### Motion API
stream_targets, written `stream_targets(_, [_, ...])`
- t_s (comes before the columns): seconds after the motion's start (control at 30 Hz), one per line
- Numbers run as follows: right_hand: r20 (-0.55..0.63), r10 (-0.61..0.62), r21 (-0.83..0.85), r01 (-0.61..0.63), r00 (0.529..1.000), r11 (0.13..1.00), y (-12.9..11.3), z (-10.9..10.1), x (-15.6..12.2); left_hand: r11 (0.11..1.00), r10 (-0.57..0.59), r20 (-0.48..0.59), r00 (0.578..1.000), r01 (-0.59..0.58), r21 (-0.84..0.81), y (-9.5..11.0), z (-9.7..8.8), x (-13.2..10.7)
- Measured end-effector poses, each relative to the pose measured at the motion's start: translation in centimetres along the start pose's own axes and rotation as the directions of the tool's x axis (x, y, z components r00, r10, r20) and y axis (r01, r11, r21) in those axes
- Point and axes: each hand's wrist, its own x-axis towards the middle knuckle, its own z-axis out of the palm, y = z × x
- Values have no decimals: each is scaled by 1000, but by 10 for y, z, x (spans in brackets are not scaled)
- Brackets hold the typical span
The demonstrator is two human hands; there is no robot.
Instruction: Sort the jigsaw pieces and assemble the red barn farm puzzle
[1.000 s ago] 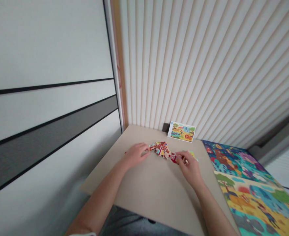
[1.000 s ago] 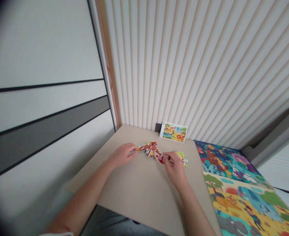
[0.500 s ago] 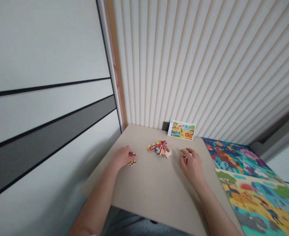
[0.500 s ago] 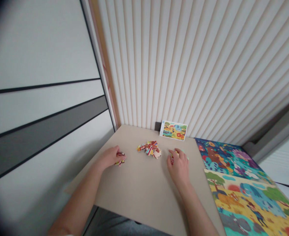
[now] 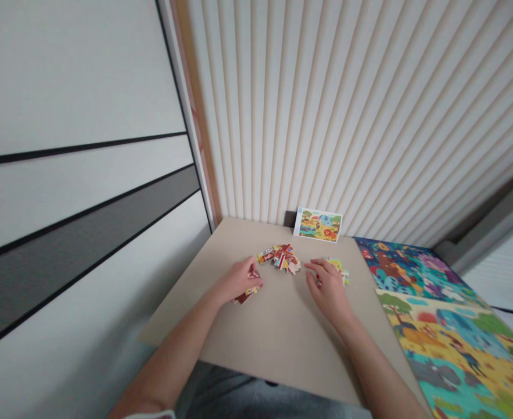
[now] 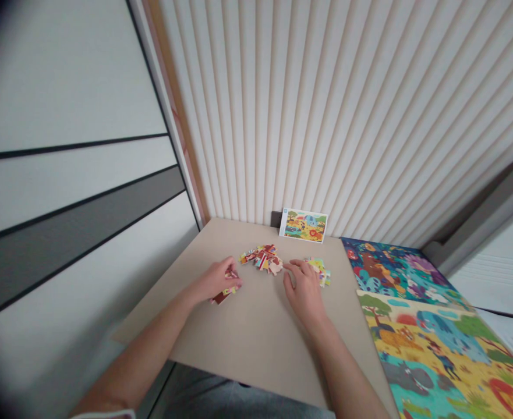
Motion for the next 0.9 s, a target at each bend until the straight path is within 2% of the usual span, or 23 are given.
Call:
stream_targets(0.13, [104,-83,195,62,991,979,-16,2,-3,948,115,7,993,-108,-300,8,18,5])
stream_targets(0.27, [239,-133,399,27,962,917,-39,5,-7,860,167,58,984,-117,-496,12,35,7])
stream_targets(0.4, [327,-81,479,-91,942,873,-48,9,-8,822,224,85,971,-141,-552,20,39,4])
stream_targets(0.5, [315,17,520,-187,949,834,-43,11,-5,754,261,138,956,-112,-648,24,38,2])
stream_targets(0.6, [331,61,582,-255,942,772,-35,12,-2,685,320,166,933,-106,-721,24,38,3])
stream_targets(0.73, [350,80,631,-298,933,716,-31,15,-2,678,326,152,933,-119,-725,17,42,7])
stream_targets(0.9, [302,127,654,-303,945,693,-31,17,-4,702,304,147,941,-117,-702,13,43,9])
